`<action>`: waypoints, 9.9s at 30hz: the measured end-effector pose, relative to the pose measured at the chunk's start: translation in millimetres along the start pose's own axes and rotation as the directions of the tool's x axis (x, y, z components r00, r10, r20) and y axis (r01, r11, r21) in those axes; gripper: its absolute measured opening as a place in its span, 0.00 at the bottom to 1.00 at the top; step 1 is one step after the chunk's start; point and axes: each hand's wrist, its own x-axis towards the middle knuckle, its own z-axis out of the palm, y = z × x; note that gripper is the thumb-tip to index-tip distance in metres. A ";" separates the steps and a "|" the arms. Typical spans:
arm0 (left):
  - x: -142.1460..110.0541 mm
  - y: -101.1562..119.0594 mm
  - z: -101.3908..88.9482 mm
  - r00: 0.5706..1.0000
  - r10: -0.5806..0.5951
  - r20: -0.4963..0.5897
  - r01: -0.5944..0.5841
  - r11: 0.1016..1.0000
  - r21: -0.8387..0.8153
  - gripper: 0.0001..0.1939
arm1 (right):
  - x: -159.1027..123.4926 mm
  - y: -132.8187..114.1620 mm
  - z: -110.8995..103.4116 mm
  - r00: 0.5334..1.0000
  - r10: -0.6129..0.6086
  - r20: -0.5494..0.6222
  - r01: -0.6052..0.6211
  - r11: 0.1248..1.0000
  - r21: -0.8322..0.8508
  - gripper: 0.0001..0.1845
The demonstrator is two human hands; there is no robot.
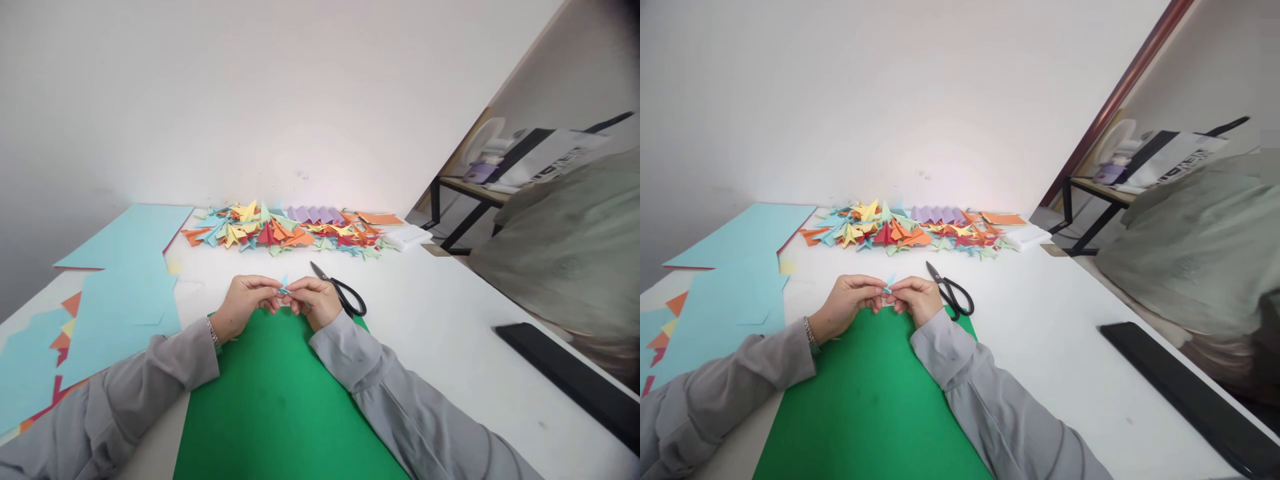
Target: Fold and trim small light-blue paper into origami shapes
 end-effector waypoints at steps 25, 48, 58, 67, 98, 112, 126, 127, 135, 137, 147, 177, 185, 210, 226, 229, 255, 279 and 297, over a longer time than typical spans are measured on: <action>3.9 -1.8 -1.8 0.998 -0.027 -0.058 0.028 0.999 0.016 0.20 | -1.2 -1.8 0.5 0.999 -0.039 0.020 0.041 0.989 -0.141 0.15; 1.8 -1.2 1.1 0.989 0.047 -0.141 -0.029 0.991 0.132 0.19 | -5.6 -4.1 3.8 0.994 -0.104 0.035 0.109 0.947 -0.302 0.18; 1.1 -0.5 -0.7 0.991 0.038 -0.125 -0.016 0.984 0.175 0.20 | -3.0 -2.7 1.0 0.989 0.010 0.149 0.036 0.952 -0.304 0.20; 2.5 0.7 -1.9 0.999 -0.034 0.028 0.036 0.998 -0.054 0.14 | 0.1 -3.2 0.2 0.996 0.024 0.090 0.000 0.964 -0.267 0.23; 5.9 3.0 -9.3 0.970 -0.135 0.201 0.085 0.967 0.239 0.19 | 0.3 -4.8 -1.6 0.977 0.139 0.161 -0.095 0.962 -0.257 0.24; 7.2 3.9 -9.2 0.962 -0.152 0.226 0.114 0.979 0.171 0.16 | 2.5 -4.2 -3.7 0.985 0.105 0.137 -0.075 0.974 -0.212 0.22; 5.2 3.8 -5.9 0.990 -0.082 0.118 0.077 0.996 0.053 0.14 | 2.2 0.1 -3.4 0.997 -0.027 0.068 0.043 0.968 -0.246 0.23; 5.0 3.1 -5.0 0.991 -0.067 0.116 0.059 0.995 0.079 0.14 | 1.3 0.0 -2.4 0.997 -0.031 0.072 0.049 0.965 -0.259 0.23; 6.6 -3.2 -6.8 0.992 -0.044 0.115 0.028 0.989 0.143 0.14 | -3.8 -2.3 0.5 0.990 -0.005 0.139 0.044 0.960 -0.278 0.24; 6.5 -2.6 -8.0 0.990 -0.052 0.129 0.036 0.991 0.126 0.14 | -3.4 -2.6 0.4 0.989 0.019 0.144 0.023 0.957 -0.288 0.24; 6.6 -0.7 -11.5 0.972 -0.105 0.209 0.081 0.990 0.117 0.13 | 0.1 -8.3 -3.9 0.936 0.189 0.295 -0.099 0.950 -0.296 0.24; 3.0 5.6 -6.6 0.972 -0.104 0.210 0.085 0.991 0.100 0.14 | 3.2 -3.3 -7.3 0.985 0.099 0.138 -0.069 0.976 -0.208 0.15; 6.8 3.7 -11.6 0.974 -0.107 0.198 0.121 0.991 -0.060 0.14 | 3.7 -3.6 -7.1 0.992 0.068 0.110 -0.043 0.976 -0.214 0.14; 8.8 1.6 -12.7 0.993 0.115 -0.014 -0.113 0.989 0.098 0.11 | 2.3 -4.6 -6.0 0.985 0.125 0.117 -0.100 0.975 -0.199 0.14; 9.9 1.3 -12.9 0.998 0.060 0.006 -0.060 0.997 0.040 0.12 | 2.4 -4.4 -5.9 0.979 0.131 0.155 -0.094 0.969 -0.228 0.19; 10.0 0.8 -12.8 0.999 0.052 0.004 -0.053 0.998 0.019 0.11 | 2.1 -4.6 -5.5 0.979 0.136 0.151 -0.098 0.967 -0.235 0.18; 9.5 0.5 -9.6 0.996 0.086 0.003 -0.085 0.990 0.113 0.14 | 3.5 -3.3 -6.8 0.981 0.154 0.119 -0.125 0.966 -0.225 0.13; 7.5 0.0 -8.0 1.000 0.006 0.016 -0.010 0.977 0.211 0.15 | 0.8 -2.8 -7.3 0.964 0.156 0.215 -0.087 0.949 -0.302 0.18; 8.0 2.0 -15.4 0.989 -0.087 0.119 0.080 0.995 0.066 0.15 | 2.0 -3.7 -8.7 0.964 0.200 0.175 -0.158 0.960 -0.232 0.14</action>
